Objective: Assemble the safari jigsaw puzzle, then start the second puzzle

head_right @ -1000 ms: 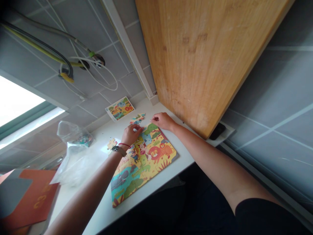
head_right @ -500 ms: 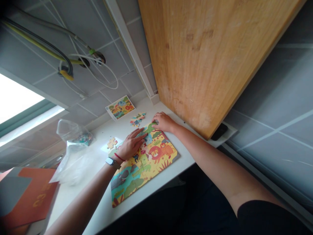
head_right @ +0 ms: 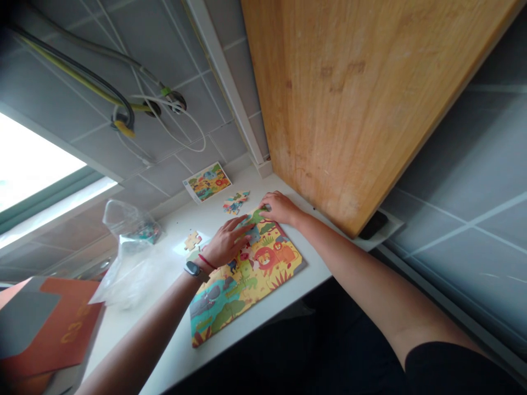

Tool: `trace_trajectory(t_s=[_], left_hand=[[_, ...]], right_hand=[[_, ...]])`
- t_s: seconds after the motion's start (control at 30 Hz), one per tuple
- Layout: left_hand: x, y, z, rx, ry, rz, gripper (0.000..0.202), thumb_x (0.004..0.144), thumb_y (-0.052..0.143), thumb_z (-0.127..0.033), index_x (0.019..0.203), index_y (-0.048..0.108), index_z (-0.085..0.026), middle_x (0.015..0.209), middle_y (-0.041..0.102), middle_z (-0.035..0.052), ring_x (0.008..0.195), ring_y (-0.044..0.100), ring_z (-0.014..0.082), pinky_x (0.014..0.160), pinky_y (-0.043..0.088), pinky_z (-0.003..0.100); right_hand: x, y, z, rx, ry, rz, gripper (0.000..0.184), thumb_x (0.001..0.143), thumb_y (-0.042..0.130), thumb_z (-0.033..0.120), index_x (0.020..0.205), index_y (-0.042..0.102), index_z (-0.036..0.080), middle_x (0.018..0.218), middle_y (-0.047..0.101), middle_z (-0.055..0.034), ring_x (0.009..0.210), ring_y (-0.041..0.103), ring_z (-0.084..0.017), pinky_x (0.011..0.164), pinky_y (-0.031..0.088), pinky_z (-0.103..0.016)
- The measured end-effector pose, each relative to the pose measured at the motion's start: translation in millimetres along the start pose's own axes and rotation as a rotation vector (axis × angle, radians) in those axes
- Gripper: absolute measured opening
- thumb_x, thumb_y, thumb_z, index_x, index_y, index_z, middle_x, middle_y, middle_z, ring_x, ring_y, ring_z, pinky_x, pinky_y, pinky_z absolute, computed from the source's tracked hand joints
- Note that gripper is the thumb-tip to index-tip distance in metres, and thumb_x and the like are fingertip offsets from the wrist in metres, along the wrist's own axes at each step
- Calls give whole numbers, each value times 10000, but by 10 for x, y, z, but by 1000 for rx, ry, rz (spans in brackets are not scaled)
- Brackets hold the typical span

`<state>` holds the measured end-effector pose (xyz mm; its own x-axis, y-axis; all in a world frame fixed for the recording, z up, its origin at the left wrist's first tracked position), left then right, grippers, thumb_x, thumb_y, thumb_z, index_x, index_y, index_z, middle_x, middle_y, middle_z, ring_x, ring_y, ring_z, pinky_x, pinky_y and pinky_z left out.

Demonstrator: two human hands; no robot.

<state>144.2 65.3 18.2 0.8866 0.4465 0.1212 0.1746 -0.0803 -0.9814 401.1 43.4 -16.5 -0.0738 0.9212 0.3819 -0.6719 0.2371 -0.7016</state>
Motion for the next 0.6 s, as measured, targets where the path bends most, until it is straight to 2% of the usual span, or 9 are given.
trace_trajectory(t_s=[0.23, 0.43, 0.5, 0.6], left_hand=[[77, -20, -11, -61, -16, -22, 361, 1049, 525, -440, 1288, 716, -249, 1452, 615, 122, 1292, 605, 313, 1120, 515, 510], [68, -47, 56, -130, -42, -33, 301, 1024, 574, -382, 1261, 721, -267, 1463, 628, 96, 1285, 640, 286, 1121, 528, 472], [42, -102, 125, -183, -84, -82, 265, 1022, 574, -362, 1190, 744, -248, 1445, 644, 101, 1256, 668, 268, 1101, 545, 439], [16, -256, 319, -221, -193, -225, 208, 1008, 594, -335, 1072, 761, -229, 1319, 719, 94, 1201, 701, 250, 1066, 563, 410]], right_hand=[[10, -8, 14, 1, 34, 0, 128, 814, 838, 230, 937, 820, 198, 1005, 797, -75, 969, 697, -241, 944, 500, -346], [11, -28, 25, 0, 145, -23, 150, 829, 798, 180, 965, 839, 228, 980, 821, -58, 946, 732, -235, 910, 530, -322], [8, -37, 35, -2, 180, -35, 170, 868, 743, 162, 986, 843, 234, 989, 824, -57, 937, 744, -227, 917, 536, -318], [9, -39, 45, 18, 196, -64, 210, 917, 668, 150, 996, 843, 236, 1022, 827, -54, 954, 754, -219, 926, 541, -312]])
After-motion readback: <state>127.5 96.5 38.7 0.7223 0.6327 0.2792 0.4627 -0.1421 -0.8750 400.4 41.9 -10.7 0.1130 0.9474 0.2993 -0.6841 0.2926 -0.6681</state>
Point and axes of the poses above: each hand's wrist, its own x-axis towards the middle knuckle, its own y-axis out of the palm, z = x × y, the point moved 1 cm from there along x, towards the middle knuckle
